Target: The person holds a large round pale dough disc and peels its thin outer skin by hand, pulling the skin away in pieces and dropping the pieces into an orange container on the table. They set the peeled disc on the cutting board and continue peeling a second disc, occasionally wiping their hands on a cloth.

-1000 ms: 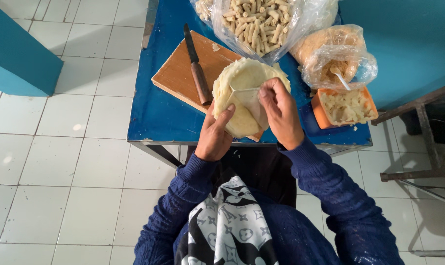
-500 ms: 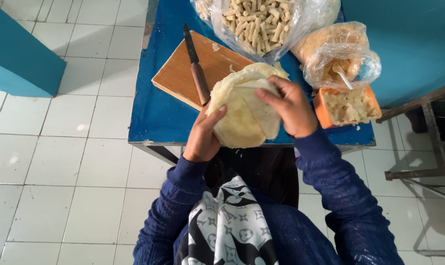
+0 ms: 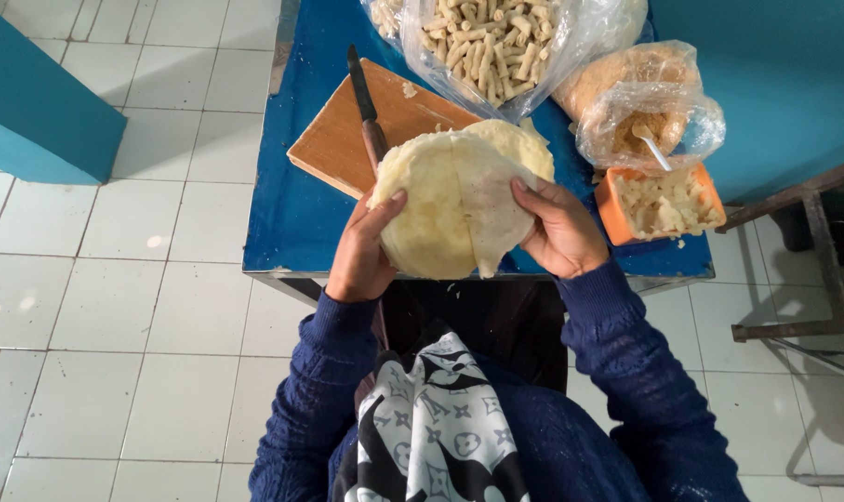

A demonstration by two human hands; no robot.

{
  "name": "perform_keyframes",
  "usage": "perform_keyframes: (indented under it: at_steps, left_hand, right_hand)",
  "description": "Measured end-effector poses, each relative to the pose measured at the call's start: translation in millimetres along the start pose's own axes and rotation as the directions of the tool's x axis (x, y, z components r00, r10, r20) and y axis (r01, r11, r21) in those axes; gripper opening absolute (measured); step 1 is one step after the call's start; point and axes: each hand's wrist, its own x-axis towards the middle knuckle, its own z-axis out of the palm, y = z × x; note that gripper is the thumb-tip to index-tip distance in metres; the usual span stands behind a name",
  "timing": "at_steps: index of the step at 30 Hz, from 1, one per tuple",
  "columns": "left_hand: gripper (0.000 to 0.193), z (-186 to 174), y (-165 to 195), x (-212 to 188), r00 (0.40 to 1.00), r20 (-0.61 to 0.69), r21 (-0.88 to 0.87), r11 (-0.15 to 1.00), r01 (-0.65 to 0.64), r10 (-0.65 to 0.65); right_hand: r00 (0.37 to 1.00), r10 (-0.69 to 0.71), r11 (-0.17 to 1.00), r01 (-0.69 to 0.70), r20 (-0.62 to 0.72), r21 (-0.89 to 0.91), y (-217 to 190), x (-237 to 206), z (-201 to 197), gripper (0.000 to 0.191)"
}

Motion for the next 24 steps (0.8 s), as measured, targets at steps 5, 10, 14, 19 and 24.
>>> perform_keyframes:
  at_steps: [5,10,14,19,24]
  left_hand:
    - [0.054,-12.0,-0.5,-0.6,1.000,-0.009,-0.055,0.998,0.025,-0.026]
    - [0.055,-24.9,-1.7,-2.5,1.000,-0.027,-0.077,0.997,0.000,-0.002]
    - [0.054,-27.5,-3.6,-4.5,0.996,-0.042,-0.103,0.992,-0.078,0.074]
    - [0.054,-26.1,-8.3,-6.2,0.974,-0.109,-0.133,0.968,-0.215,0.201]
    - [0.054,-36.2,-5.8,-8.9,0.934,-0.195,-0.173,0.927,-0.332,0.298]
  right_hand:
    - [0.998,0.018,0.984,-0.007,-0.059,0.176,11.8,-7.9,-38.0,0.043]
    - [0.993,-0.061,0.916,0.015,0.102,0.400,20.0,-16.9,-68.0,0.037]
    - [0.988,-0.102,0.958,0.129,-0.116,0.256,19.5,-23.7,-75.1,0.035]
    - [0.953,-0.222,0.958,0.252,-0.206,0.134,10.6,-34.4,-72.5,0.033]
    - [0.929,-0.297,0.918,0.341,-0.223,0.201,-2.2,-39.0,-73.2,0.030]
